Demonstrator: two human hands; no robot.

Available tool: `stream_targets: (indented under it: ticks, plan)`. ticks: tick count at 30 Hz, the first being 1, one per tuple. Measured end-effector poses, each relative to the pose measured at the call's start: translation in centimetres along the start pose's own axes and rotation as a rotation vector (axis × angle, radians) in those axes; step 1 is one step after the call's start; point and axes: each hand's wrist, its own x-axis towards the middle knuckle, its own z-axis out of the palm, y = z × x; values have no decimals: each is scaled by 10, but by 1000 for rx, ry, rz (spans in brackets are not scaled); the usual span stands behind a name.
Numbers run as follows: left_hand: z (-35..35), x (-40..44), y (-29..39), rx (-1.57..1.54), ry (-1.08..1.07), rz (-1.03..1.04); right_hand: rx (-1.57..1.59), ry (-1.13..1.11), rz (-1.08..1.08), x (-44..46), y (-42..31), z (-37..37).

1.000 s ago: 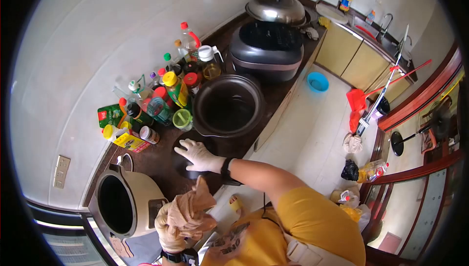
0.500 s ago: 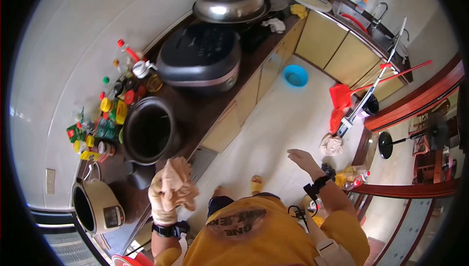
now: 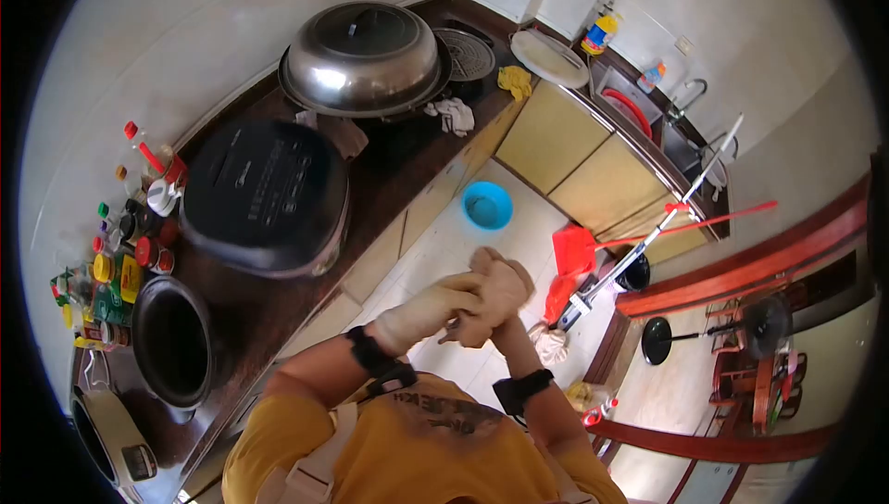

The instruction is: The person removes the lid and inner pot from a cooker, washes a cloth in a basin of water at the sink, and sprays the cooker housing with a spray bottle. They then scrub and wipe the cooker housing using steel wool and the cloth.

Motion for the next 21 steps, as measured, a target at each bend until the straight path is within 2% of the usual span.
stream_targets:
  ticks: [1, 2, 3, 4, 5, 6, 7, 8, 9, 10, 11, 12, 13, 15, 16, 17, 19, 20, 21]
  plan:
    - [1, 29, 7, 157, -29, 31, -391, 116, -258, 37, -5, -26]
    - [-8, 66, -3, 308, -101, 144, -499, 158, -292, 52, -5, -45]
    - [-8, 88, 1, 298, -93, 119, -544, 139, -233, 59, -17, -65]
    - [-9, 113, 10, 451, -125, 85, -592, 118, -174, 67, -28, -86]
    - [-10, 136, 14, 607, -177, 47, -582, 132, -146, 60, -1, -90]
    - [-16, 162, 1, 673, -157, 163, 112, 315, 101, 42, 41, -88]
    - [-9, 179, 12, 683, -205, 147, 702, 391, 317, 22, 63, -91]
    - [-5, 194, 25, 598, -254, -46, 1296, 636, 494, 2, 85, -93]
    - [-4, 211, 34, 516, -290, -238, 1293, 685, 486, -1, 96, -107]
    - [-19, 235, 24, 595, -294, -74, 1266, 746, 497, 0, 104, -120]
    - [-26, 254, 38, 523, -272, -141, 1242, 795, 512, 1, 114, -133]
    - [-51, 284, 36, 522, -147, -102, 1229, 827, 549, -2, 133, -149]
    - [-79, 314, 30, 679, 59, 222, 1233, 837, 550, -7, 153, -169]
    - [-123, 363, 64, 1142, 561, 537, 1233, 930, 521, -16, 195, -214]
    - [-153, 385, 81, 1467, 818, 580, 1240, 925, 522, -21, 214, -238]
    - [-186, 400, 91, 1741, 1059, 454, 1235, 945, 503, -20, 233, -271]
    - [-235, 433, 106, 2027, 1148, -79, 1171, 933, 408, -8, 245, -339]
    - [-245, 443, 109, 2003, 1133, -247, 1110, 896, 329, 3, 242, -374]
    - [-248, 449, 111, 1898, 1135, -354, 1100, 951, 323, 6, 263, -405]
